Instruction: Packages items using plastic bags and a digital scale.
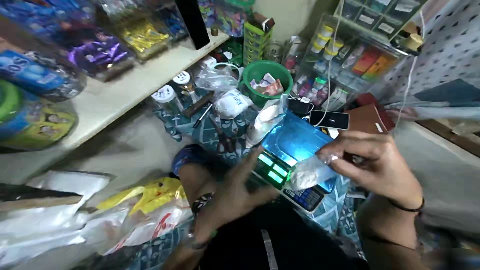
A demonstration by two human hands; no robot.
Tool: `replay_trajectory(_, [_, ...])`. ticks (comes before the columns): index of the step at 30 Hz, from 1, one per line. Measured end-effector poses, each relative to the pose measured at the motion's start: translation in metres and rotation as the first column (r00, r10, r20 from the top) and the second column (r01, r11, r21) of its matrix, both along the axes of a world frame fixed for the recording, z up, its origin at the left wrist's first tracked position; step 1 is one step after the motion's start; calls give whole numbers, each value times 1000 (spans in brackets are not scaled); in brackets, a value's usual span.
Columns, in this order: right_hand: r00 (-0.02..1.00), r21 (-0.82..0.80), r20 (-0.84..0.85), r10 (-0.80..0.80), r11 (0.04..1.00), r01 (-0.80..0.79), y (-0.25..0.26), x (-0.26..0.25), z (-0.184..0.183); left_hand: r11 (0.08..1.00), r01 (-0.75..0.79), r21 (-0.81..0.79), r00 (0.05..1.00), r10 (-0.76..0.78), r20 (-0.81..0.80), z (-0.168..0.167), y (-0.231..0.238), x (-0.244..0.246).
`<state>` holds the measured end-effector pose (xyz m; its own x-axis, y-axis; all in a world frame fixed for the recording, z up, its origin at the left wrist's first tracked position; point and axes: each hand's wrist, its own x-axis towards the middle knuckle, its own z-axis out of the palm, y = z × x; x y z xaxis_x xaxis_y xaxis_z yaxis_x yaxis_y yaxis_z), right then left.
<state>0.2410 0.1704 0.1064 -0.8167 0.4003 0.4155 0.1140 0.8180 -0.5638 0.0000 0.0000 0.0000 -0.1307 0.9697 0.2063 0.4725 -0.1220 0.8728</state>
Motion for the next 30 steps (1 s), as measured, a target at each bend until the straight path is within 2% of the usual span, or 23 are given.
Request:
replay_trajectory(1, [998, -27, -10, 63, 998, -63, -6, -10, -2, 996, 80, -39, 997, -79, 23, -1, 5, 17])
replay_trajectory(3, [986, -60, -25, 163, 985, -165, -20, -35, -10, 995, 98, 11, 994, -98, 43, -5, 10, 41])
replay_trajectory(4, [981, -59, -28, 193, 979, -194, -27, -48, -14, 996, 74, 46, 997, -75, 27, -8, 10, 45])
replay_trajectory(6, [982, -6, -11, 190, 982, -190, -36, -69, -23, 995, -59, 82, 994, 66, -84, -12, 3, 44])
replay_trajectory(9, [969, 50, 97, 226, 972, -231, -33, -66, -15, 954, -287, -85, 954, 277, -114, -6, -8, 17])
replay_trajectory(10, [969, 72, 73, 237, 968, -242, -30, -57, -6, 926, -358, -123, 933, 349, -86, -6, -7, 1])
replay_trajectory(12, [964, 75, -107, 241, 969, -234, -34, -31, 15, 901, -399, -171, 910, 412, 45, -19, 2, -42])
replay_trajectory(14, [949, -25, -244, 202, 976, -214, -45, -1, 31, 871, -449, -198, 857, 483, 179, -23, 15, -75])
replay_trajectory(15, [969, -178, -201, 144, 967, -181, -50, 14, 40, 849, -481, -218, 828, 522, 204, -23, 23, -88])
replay_trajectory(16, [998, -348, -57, 38, 936, -55, -53, 26, 47, 834, -501, -232, 811, 546, 211, -25, 31, -101])
replay_trajectory(17, [988, -450, 150, -22, 889, 88, -53, 38, 53, 824, -514, -239, 807, 559, 191, -29, 38, -115])
replay_trajectory(19, [898, -469, 422, -124, 818, 334, -55, 38, 58, 808, -534, -248, 804, 576, 146, -35, 53, -135])
replay_trajectory(20, [822, -483, 527, -217, 719, 500, -60, 28, 58, 801, -546, -244, 798, 586, 139, -37, 65, -142])
replay_trajectory(21, [739, -495, 586, -331, 576, 650, -65, 20, 53, 799, -552, -237, 799, 589, 125, -38, 81, -149])
replay_trajectory(22, [680, -500, 596, -428, 465, 731, -69, 11, 50, 798, -551, -241, 802, 587, 108, -40, 96, -154])
replay_trajectory(23, [677, -506, 559, -479, 450, 736, -70, 12, 45, 805, -538, -250, 816, 572, 84, -44, 109, -160])
replay_trajectory(24, [707, -538, 530, -468, 459, 707, -69, 13, 45, 818, -518, -250, 835, 547, 60, -50, 124, -167])
replay_trajectory(26, [794, -567, 400, -459, 556, 607, -66, 22, 33, 850, -469, -239, 872, 489, 28, -64, 157, -179])
replay_trajectory(27, [806, -555, 387, -449, 584, 592, -65, 18, 39, 865, -437, -246, 891, 453, 10, -68, 169, -181])
replay_trajectory(29, [776, -425, 527, -346, 683, 594, -58, 11, 53, 895, -344, -285, 937, 349, -35, -69, 186, -176])
replay_trajectory(30, [772, -409, 557, -306, 708, 576, -54, 9, 55, 909, -289, -300, 957, 282, -68, -72, 195, -175])
